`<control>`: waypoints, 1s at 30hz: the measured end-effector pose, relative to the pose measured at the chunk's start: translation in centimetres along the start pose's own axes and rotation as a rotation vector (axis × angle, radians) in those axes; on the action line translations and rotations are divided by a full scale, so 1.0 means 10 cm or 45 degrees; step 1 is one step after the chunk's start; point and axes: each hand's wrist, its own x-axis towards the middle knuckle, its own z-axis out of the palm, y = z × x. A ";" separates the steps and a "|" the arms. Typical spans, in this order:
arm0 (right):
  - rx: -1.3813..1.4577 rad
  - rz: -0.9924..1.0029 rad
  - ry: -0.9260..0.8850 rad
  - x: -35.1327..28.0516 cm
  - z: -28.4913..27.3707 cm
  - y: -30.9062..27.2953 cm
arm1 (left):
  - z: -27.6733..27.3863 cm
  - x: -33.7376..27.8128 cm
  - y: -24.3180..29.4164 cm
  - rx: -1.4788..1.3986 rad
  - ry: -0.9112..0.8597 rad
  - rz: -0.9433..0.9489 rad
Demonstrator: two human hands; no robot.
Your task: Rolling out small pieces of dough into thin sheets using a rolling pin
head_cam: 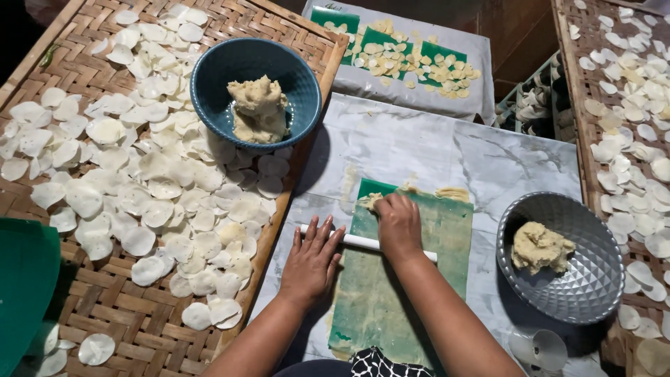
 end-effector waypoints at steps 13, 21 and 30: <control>0.113 -0.001 -0.476 -0.67 -0.71 0.02 | 0.30 0.32 -0.21 0.021 0.059 0.109; -0.031 0.069 -0.224 -0.30 -0.66 0.44 | 0.20 1.13 -0.27 0.078 0.296 0.253; 0.090 0.149 -0.230 -0.24 -0.32 0.42 | -0.04 1.30 -0.07 0.025 -0.114 0.101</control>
